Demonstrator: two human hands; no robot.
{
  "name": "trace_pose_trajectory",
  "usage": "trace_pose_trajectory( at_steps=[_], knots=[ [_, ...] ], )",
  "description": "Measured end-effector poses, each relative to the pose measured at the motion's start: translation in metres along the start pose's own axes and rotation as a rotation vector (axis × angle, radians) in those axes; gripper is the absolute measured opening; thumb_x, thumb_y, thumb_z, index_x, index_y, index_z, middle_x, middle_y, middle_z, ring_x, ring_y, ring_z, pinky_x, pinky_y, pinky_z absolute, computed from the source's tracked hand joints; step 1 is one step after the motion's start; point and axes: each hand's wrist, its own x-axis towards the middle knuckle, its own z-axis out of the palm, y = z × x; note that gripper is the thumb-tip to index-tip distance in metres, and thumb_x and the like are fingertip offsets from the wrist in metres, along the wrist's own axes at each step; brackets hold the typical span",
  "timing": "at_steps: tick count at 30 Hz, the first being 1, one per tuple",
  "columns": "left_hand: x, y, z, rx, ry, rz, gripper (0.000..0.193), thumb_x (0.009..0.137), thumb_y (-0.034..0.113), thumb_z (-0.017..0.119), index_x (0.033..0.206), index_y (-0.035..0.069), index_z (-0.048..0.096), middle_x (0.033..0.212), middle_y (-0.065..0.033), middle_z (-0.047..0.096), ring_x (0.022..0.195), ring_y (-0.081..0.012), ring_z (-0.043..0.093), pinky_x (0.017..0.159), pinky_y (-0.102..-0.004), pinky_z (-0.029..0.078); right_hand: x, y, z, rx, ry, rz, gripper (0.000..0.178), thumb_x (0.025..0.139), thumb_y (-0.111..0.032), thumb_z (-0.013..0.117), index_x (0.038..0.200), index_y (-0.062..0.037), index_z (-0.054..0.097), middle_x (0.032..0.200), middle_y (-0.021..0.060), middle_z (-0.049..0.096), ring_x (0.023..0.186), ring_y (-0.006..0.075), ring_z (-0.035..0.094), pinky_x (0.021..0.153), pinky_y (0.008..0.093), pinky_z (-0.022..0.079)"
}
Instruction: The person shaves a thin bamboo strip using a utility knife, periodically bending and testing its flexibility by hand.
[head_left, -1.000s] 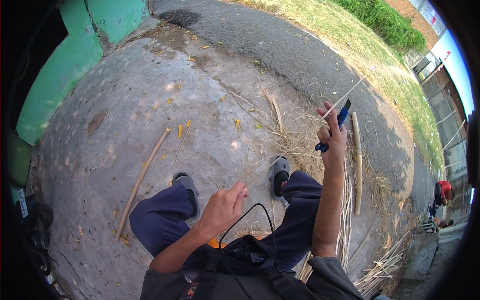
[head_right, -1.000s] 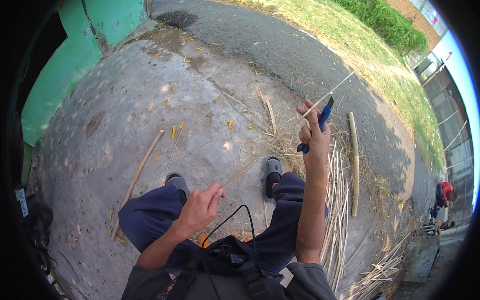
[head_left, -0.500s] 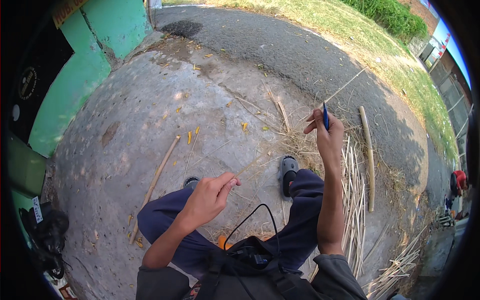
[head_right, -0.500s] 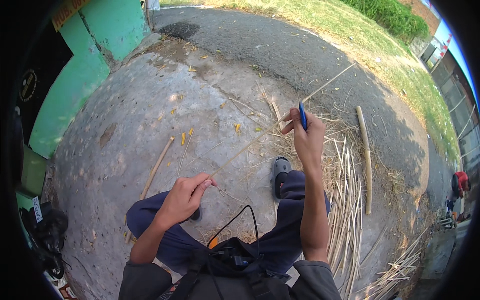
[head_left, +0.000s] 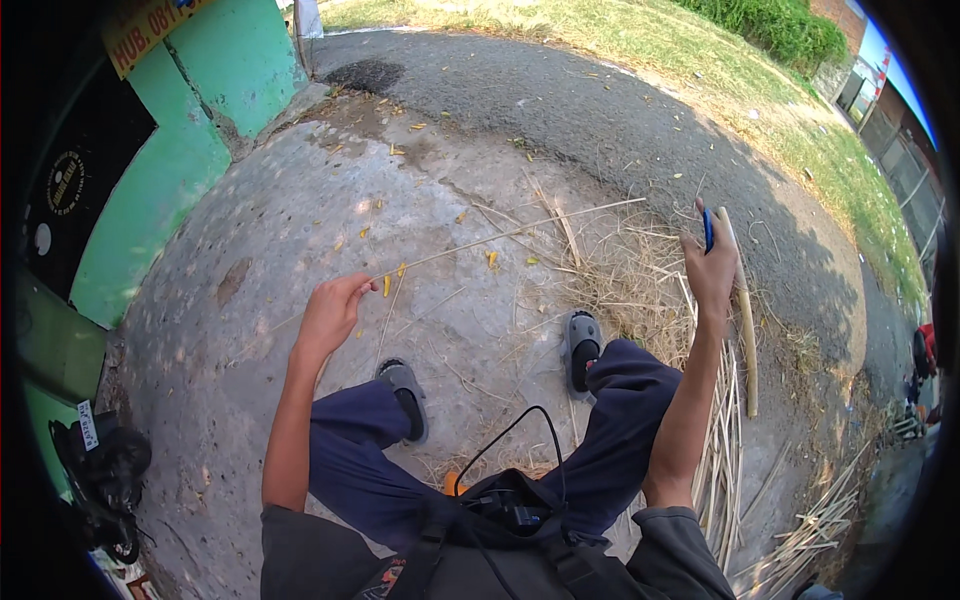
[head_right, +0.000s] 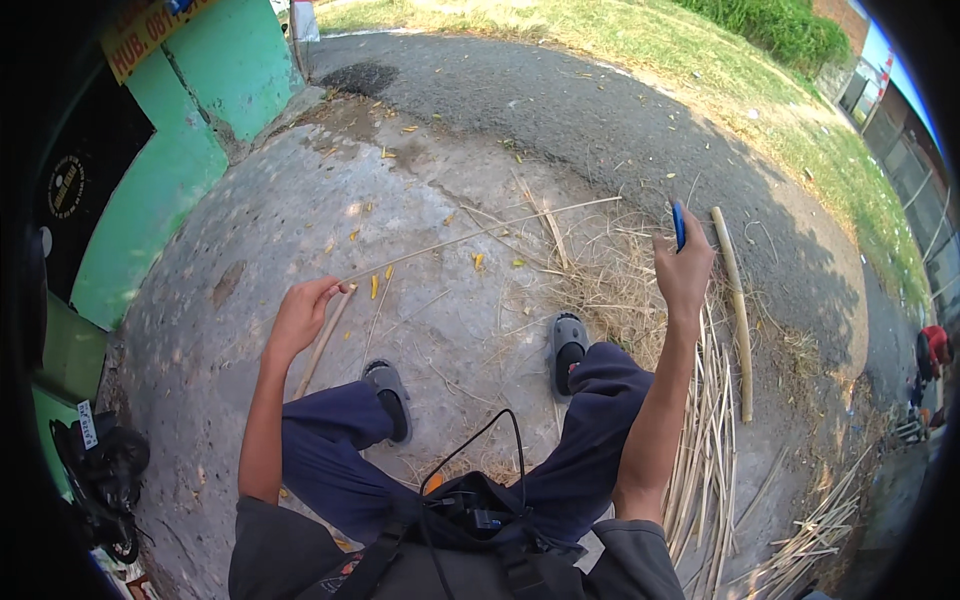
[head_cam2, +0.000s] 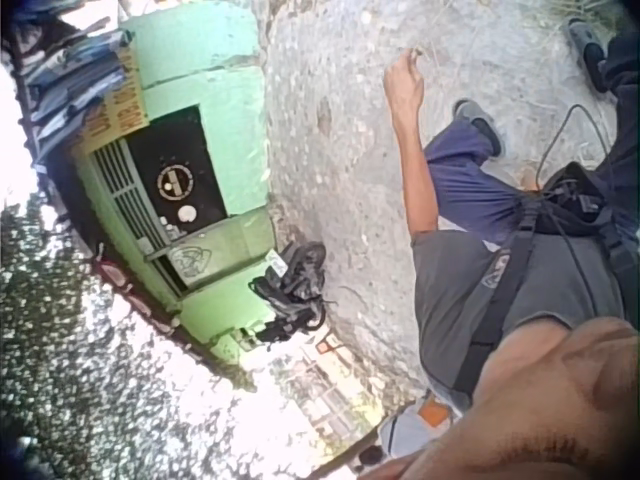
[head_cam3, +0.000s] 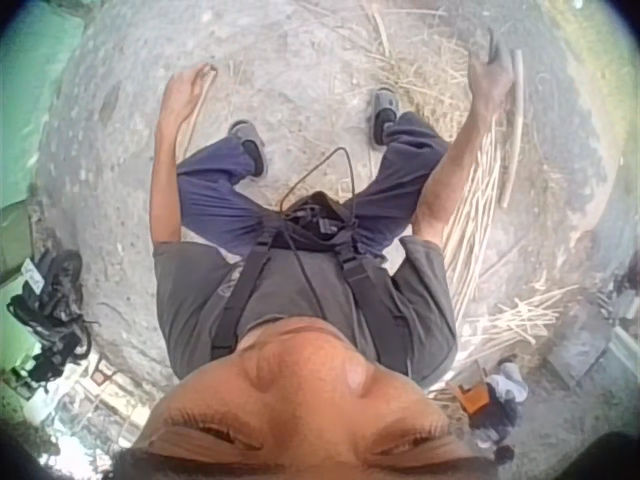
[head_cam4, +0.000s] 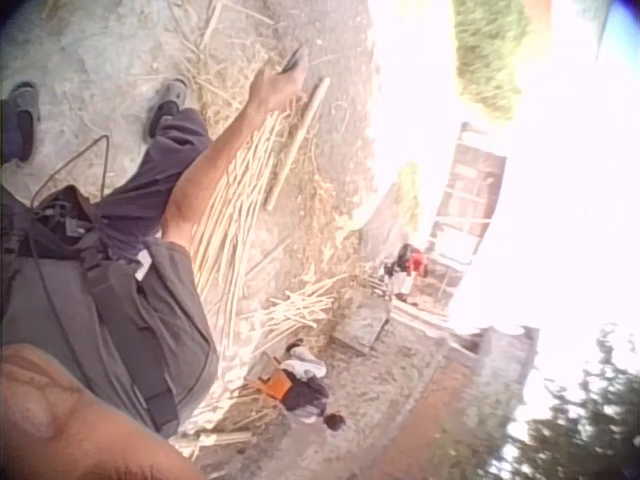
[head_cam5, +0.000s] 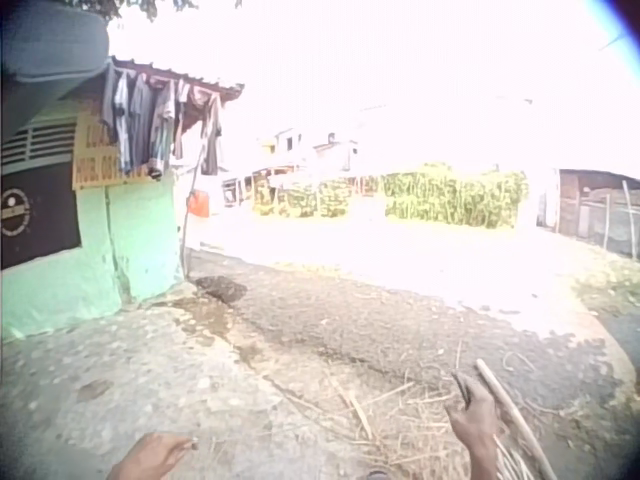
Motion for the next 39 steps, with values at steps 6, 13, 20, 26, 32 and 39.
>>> trace_pose_trajectory(
  at_steps=[6, 13, 20, 26, 32, 39],
  knots=[
    [0.008, -0.015, -0.002, 0.041, -0.067, -0.01, 0.019, 0.101, 0.009, 0.057, 0.108, 0.008, 0.074, 0.099, -0.0128, 0.076, 0.101, -0.0322, 0.069, 0.098, -0.0464, 0.04, -0.004, -0.01, 0.02, -0.078, -0.27, -0.25, 0.069, 0.081, -0.016, 0.087, 0.146, -0.0176, 0.063, 0.145, 0.0157, 0.064, 0.133, 0.0365, 0.061, 0.11, 0.0444, 0.05],
    [0.004, -0.05, -0.006, -0.004, 0.008, 0.032, 0.018, 0.104, 0.015, 0.059, 0.11, 0.008, 0.075, 0.105, -0.0101, 0.077, 0.104, -0.0306, 0.069, 0.102, -0.0436, 0.04, 0.005, -0.004, 0.032, -0.02, -0.558, -0.153, 0.031, 0.093, -0.033, 0.081, 0.112, -0.0083, 0.08, 0.1, 0.0104, 0.077, 0.098, 0.0287, 0.074, 0.088, 0.039, 0.055],
    [0.01, -0.082, -0.009, -0.132, 0.073, -0.013, 0.016, 0.101, 0.016, 0.067, 0.107, 0.003, 0.074, 0.087, -0.0111, 0.072, 0.08, -0.0259, 0.066, 0.074, -0.0381, 0.049, 0.001, 0.031, 0.037, 0.228, -0.82, -0.011, 0.034, 0.094, -0.034, 0.082, 0.086, -0.0009, 0.077, 0.071, -0.001, 0.067, 0.069, 0.008, 0.057, 0.065, 0.0298, 0.042],
    [0.002, -0.103, -0.039, -0.009, 0.107, -0.255, 0.042, 0.082, 0.041, 0.089, 0.096, 0.004, 0.075, 0.065, -0.002, 0.049, 0.061, -0.0157, 0.047, 0.058, -0.037, 0.038, 0.01, 0.053, 0.007, 0.592, -0.29, 0.233, 0.033, 0.104, -0.04, 0.071, 0.095, -0.0075, 0.07, 0.068, -0.0086, 0.049, 0.057, 0.0013, 0.037, 0.052, 0.024, 0.025],
    [-0.019, -0.146, -0.046, 0.012, 0.16, -0.477, 0.041, 0.084, 0.041, 0.089, 0.085, 0.005, 0.068, 0.058, 0.0029, 0.04, 0.057, -0.01, 0.036, 0.056, -0.0333, 0.031, 0.004, 0.06, -0.014, 0.459, -0.259, 0.243, 0.036, 0.104, -0.043, 0.069, 0.096, -0.0077, 0.069, 0.07, -0.0085, 0.049, 0.054, 0.0012, 0.036, 0.049, 0.0242, 0.023],
    [-0.014, -0.152, -0.043, -0.296, 0.208, -0.426, 0.038, 0.089, 0.04, 0.086, 0.083, 0.008, 0.066, 0.058, 0.0079, 0.044, 0.059, -0.0065, 0.036, 0.056, -0.0294, 0.028, -0.002, 0.041, -0.012, 0.669, -0.126, 0.364, 0.034, 0.105, -0.037, 0.069, 0.085, -0.0114, 0.06, 0.065, -0.0076, 0.043, 0.05, 0.0031, 0.032, 0.047, 0.0242, 0.021]
  ],
)
